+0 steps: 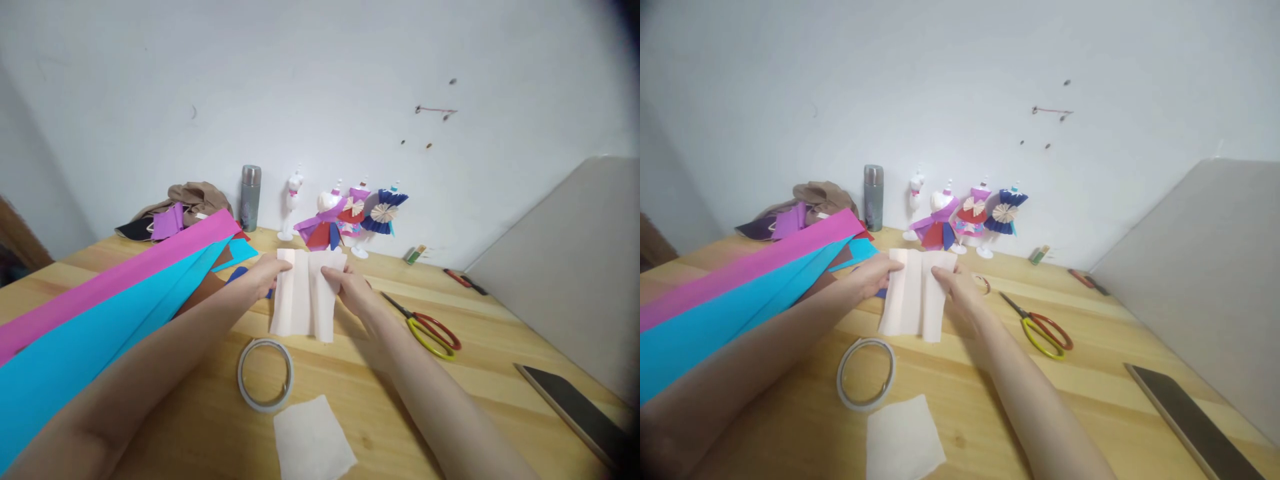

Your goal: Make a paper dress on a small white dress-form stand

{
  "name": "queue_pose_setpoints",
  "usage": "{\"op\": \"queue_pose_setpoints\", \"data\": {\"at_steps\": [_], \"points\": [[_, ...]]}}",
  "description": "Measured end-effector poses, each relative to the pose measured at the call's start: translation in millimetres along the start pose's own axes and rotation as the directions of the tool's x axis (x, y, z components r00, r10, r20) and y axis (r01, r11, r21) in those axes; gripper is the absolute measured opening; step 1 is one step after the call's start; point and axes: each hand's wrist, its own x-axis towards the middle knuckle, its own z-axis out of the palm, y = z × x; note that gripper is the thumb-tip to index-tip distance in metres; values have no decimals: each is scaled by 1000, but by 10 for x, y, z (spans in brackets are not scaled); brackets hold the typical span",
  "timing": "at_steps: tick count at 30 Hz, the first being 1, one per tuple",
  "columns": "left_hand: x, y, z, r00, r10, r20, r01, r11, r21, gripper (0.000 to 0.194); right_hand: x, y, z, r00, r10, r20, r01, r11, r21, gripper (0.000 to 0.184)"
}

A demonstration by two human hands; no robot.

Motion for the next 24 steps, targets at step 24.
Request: {"op": "queue_pose_setpoints", "data": {"at_steps": [24], "points": [[-292,47,249,947,79,310,-33,988,-150,29,-171,-205,245,981,-35,193,75,977,-200,32]]}}
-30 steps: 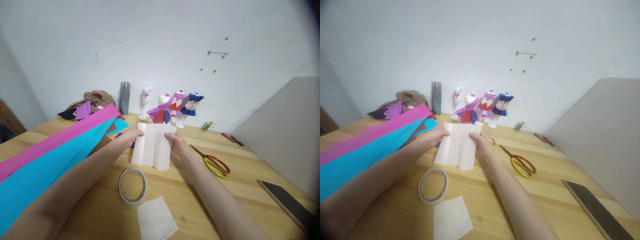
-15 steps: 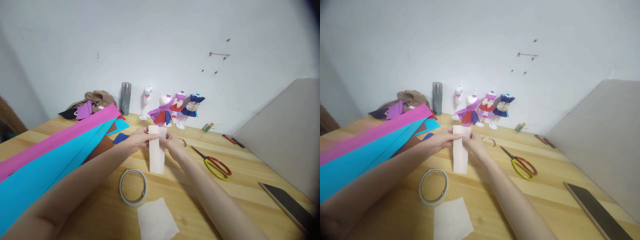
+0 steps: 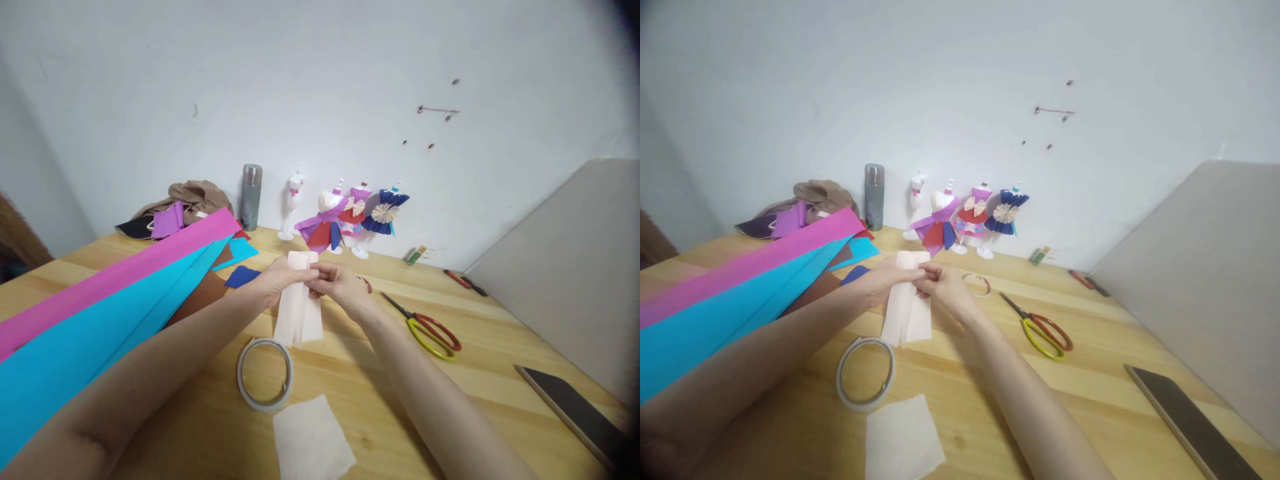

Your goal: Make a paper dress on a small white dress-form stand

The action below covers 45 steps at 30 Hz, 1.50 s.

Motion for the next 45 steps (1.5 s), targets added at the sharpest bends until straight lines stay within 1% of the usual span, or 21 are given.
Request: {"op": "queue_pose_setpoints", "data": {"at_steps": [1,3,5,8,10,13,16,18,21,26,31,36,39,45], "points": [[16,-19,-9,1000,-11,-2,11,1000,-16,30,2,-4,0,1000,-3,-6,3,1000,-2,34],[53,-57,-38,999,-27,-42,25,999,-49,33,8,-18,-11,999,-16,-33,15,1000,-9,35],[84,-81,-68,993,-13,-114,6,998,-62,34,16,-34,-36,997,-30,-72,28,999,-16,35],[101,-82,-91,970,27,-242,-33,999,-21,31,28,-45,-84,991,-44,-127,40,999,-33,34],[101,-70,-91,959,28,-283,-29,1000,2,30,37,-38,-106,985,-52,-164,45,998,-47,35],[99,-58,-87,967,35,-251,-42,999,-23,35,52,-6,-116,978,-61,-198,49,997,-66,37],[100,-62,-93,976,33,-216,-47,997,-59,39,64,36,-112,986,-38,-161,26,996,-80,36],[96,-64,-100,977,28,-213,-42,997,-60,38,69,58,-111,992,-16,-128,5,996,-84,38],[83,-55,-104,978,21,-209,-32,998,-50,38,73,76,-116,994,-2,-114,-7,997,-78,41],[66,-54,-119,971,38,-235,-43,999,-18,38,68,90,-125,992,-4,-127,-5,997,-76,40],[92,-89,-148,972,45,-231,-52,998,-25,35,68,128,-140,987,-15,-158,2,996,-84,37],[104,-65,-130,947,46,-317,-49,999,-3,26,86,157,-165,976,-43,-212,22,994,-104,36],[97,-41,-106,930,44,-364,-39,999,21,17,105,153,-183,968,-58,-245,31,993,-114,38],[109,-44,-106,937,73,-342,-71,997,17,14,135,144,-211,960,-66,-271,34,992,-123,36]]}}
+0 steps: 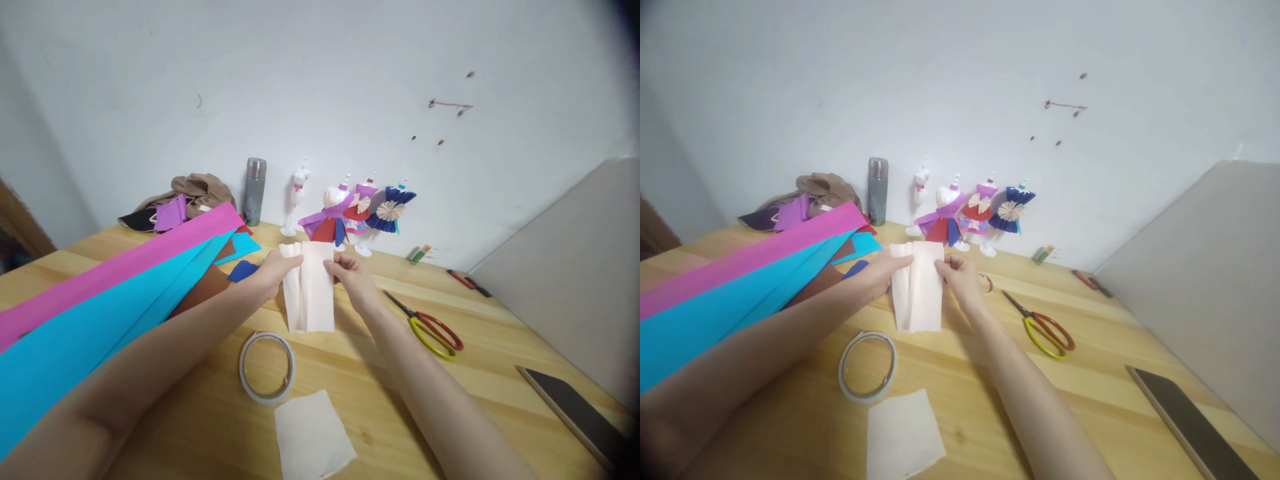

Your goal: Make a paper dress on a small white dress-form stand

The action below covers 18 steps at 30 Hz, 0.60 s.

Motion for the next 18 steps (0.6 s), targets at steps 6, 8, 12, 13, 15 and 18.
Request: {"op": "queue_pose_setpoints", "data": {"at_steps": [6,8,12,13,15,18], "points": [[-12,-3,-17,998,-47,38,47,999,7,17,-17,15,16,1000,-20,9,20,1000,-17,35],[-40,-3,-3,989,-68,133,65,997,30,24,-39,12,31,999,-29,26,30,999,-25,34],[-64,129,7,986,-14,167,-24,975,221,20,-80,-1,45,995,-44,85,47,998,-36,35],[-62,221,-15,989,43,140,-86,944,318,16,-85,-2,45,994,-42,103,46,998,-38,35],[-55,484,-112,969,231,93,-239,764,600,11,-94,2,50,989,-28,147,36,998,-50,34],[-72,954,-363,942,337,15,-195,507,840,6,-143,18,108,966,4,258,20,996,-91,30]]}}
